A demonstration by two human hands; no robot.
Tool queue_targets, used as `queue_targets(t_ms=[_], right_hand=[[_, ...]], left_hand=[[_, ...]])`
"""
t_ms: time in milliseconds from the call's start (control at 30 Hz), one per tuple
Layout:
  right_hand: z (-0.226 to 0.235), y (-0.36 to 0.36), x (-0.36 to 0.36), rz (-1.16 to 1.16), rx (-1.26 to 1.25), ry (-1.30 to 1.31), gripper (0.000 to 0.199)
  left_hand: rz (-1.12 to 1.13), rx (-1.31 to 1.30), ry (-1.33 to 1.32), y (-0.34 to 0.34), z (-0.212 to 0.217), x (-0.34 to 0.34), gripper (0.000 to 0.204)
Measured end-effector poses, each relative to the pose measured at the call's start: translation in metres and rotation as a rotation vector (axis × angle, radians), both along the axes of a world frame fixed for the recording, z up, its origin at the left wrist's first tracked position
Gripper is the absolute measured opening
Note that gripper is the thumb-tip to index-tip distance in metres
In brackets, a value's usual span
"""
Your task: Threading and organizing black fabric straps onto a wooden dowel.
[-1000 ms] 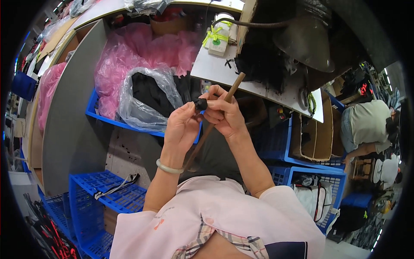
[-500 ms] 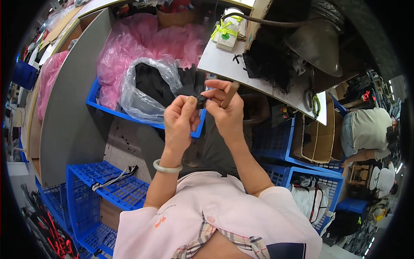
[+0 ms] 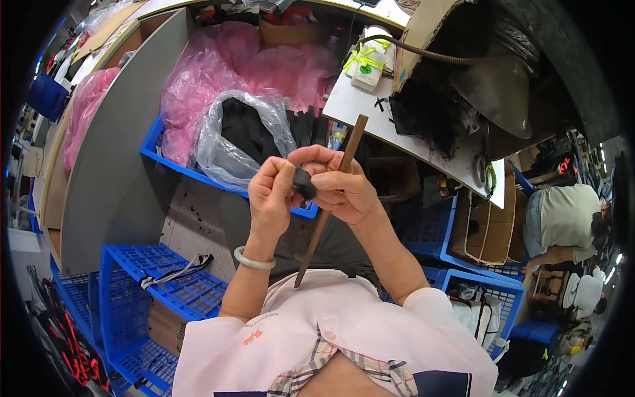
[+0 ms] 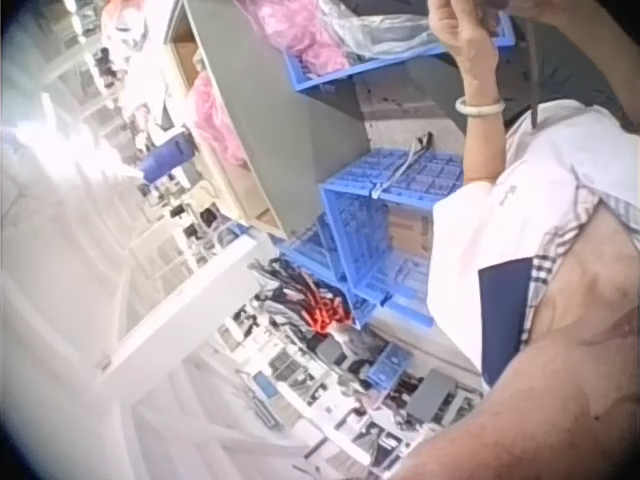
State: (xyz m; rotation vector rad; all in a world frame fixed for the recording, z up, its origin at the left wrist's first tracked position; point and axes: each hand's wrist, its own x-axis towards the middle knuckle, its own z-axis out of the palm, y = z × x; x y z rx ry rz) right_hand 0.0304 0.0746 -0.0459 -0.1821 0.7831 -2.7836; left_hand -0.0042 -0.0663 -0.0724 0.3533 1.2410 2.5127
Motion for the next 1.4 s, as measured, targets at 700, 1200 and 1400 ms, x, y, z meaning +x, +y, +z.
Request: queue_targets(t_ms=[700, 1200, 1400], right_hand=[[0.016, 0.003, -0.003, -0.342, 0.822, 0.011, 0.018], [-0.001, 0.006, -0.008, -0.533, 0.707, -0.007, 0.015], [-0.007, 0.018, -0.006, -0.751, 0.954, 0.035, 0.015]], left_hand=[[0.076, -0.326, 0.077, -0.010, 0.019, -0.019, 0.014], [-0.001, -0.379, 0.037, 0.001, 0.008, -0.007, 0.021], [0.125, -0.018, -0.184, -0.020, 0.007, -0.025, 0.016]])
